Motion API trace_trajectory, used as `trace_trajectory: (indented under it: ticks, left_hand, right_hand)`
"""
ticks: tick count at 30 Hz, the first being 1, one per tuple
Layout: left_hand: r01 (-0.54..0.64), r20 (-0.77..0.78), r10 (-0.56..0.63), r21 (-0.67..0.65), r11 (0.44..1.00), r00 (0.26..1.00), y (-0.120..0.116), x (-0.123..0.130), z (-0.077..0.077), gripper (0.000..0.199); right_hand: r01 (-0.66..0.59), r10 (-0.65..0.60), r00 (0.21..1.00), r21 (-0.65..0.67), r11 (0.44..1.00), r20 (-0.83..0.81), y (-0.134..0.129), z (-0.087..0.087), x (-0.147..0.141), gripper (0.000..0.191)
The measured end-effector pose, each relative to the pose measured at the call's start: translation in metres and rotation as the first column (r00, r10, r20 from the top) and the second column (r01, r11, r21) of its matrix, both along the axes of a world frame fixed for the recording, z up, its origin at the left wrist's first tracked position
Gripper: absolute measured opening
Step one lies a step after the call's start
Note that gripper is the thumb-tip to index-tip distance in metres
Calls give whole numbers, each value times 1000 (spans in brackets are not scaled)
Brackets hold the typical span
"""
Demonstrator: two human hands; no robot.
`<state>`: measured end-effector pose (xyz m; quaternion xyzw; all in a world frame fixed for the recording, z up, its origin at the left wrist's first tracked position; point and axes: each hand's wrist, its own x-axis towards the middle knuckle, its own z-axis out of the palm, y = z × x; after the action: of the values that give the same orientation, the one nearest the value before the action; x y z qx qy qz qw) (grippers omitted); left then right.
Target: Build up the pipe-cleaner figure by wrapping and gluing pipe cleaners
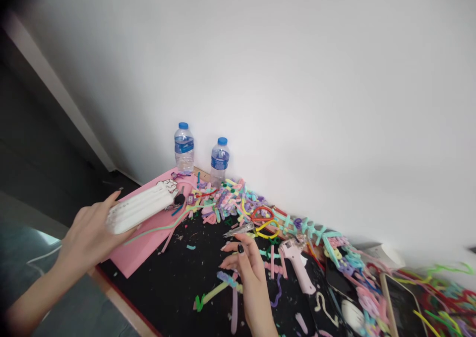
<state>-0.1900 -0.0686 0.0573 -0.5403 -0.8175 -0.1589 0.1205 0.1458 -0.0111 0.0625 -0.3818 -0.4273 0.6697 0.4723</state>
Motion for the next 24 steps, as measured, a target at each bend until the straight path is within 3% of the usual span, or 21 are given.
trace_trajectory:
  ticks: [8,14,19,24]
  left_hand:
    - [-35,157,55,-128,991,986,5,-9,-23,89]
    - [-149,207,181,-160,976,962,7,-7,-19,85]
    - [-344,230,355,-87,935,906,-3,-15,-11,93]
    - [-374,199,413,-206,904,889,-6,-21,-17,93]
  right_hand:
    - [-5,5,1000,23,1000,6,1,-1,0,32]
    - [7,-7,1000,-17,1000,29,-1,3,6,35]
    - [43,-41,999,-42,998,34,-1,3,12,35]
    - [38,-37,999,-24,999,23,2,-2,13,33]
